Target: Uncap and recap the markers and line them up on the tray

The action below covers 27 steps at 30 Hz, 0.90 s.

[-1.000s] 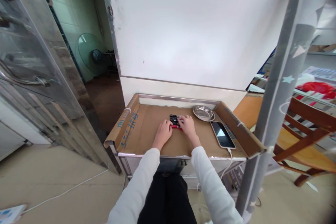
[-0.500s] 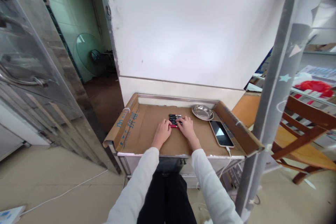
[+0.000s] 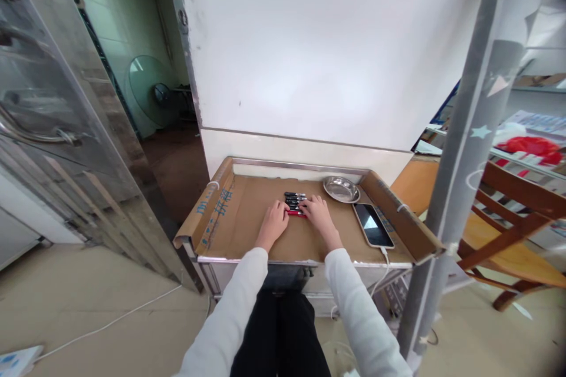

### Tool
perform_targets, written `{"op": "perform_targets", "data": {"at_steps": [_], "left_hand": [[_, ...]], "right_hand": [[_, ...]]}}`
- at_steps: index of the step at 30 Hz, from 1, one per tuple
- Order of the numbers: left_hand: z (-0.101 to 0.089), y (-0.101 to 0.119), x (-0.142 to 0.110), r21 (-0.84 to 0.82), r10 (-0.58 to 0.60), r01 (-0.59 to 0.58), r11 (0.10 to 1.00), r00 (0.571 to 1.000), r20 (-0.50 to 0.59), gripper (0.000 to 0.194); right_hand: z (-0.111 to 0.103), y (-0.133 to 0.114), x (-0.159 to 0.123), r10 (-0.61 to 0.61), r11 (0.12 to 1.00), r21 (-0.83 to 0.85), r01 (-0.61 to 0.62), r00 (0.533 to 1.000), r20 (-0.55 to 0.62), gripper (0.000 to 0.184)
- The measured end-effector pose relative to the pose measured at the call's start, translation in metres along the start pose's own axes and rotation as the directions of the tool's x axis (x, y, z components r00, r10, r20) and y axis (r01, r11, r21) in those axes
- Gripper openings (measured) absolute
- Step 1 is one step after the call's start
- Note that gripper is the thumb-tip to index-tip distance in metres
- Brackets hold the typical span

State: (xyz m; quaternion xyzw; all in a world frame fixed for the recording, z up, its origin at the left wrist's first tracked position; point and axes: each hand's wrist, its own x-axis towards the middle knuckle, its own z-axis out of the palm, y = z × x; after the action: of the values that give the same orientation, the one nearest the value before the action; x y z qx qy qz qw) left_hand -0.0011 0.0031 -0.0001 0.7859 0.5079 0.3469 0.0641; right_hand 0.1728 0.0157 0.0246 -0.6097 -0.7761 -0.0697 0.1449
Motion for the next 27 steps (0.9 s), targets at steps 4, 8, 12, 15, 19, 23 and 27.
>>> {"op": "perform_targets", "data": {"at_steps": [4,8,12,15,19,23,27], "left_hand": [[0.000,0.000,0.000,-0.017,0.003,-0.002,1.000,1.000,0.007,0.015],[0.001,-0.001,0.000,-0.012,0.019,-0.019,1.000,1.000,-0.003,0.023],[0.002,-0.001,0.001,0.049,0.036,-0.037,0.998,0.999,0.033,0.027],[0.002,0.000,0.001,0.075,0.021,-0.025,0.997,0.998,0.058,0.022],[0.001,0.000,0.001,0.052,0.031,-0.033,0.998,0.998,0.049,0.021],[0.002,-0.002,0.002,-0.003,0.031,-0.031,1.000,0.999,0.030,0.022],[0.005,-0.004,0.003,-0.019,0.017,-0.016,1.000,1.000,0.018,0.023]], "right_hand": [[0.000,0.002,0.004,-0.029,0.999,0.026,0.028,0.999,0.023,0.020],[0.001,0.004,0.009,-0.055,0.997,0.053,0.052,0.997,0.058,0.018],[0.000,0.002,0.011,-0.074,0.995,0.066,0.069,0.995,0.069,0.024],[-0.002,-0.002,0.012,-0.084,0.995,0.060,0.078,0.992,0.098,0.029],[-0.004,-0.007,0.013,-0.090,0.995,0.046,0.085,0.988,0.124,0.031],[-0.007,-0.011,0.015,-0.072,0.997,0.049,0.066,0.989,0.127,0.028],[-0.011,-0.019,0.022,-0.032,0.998,0.050,0.024,0.986,0.166,0.029]]}}
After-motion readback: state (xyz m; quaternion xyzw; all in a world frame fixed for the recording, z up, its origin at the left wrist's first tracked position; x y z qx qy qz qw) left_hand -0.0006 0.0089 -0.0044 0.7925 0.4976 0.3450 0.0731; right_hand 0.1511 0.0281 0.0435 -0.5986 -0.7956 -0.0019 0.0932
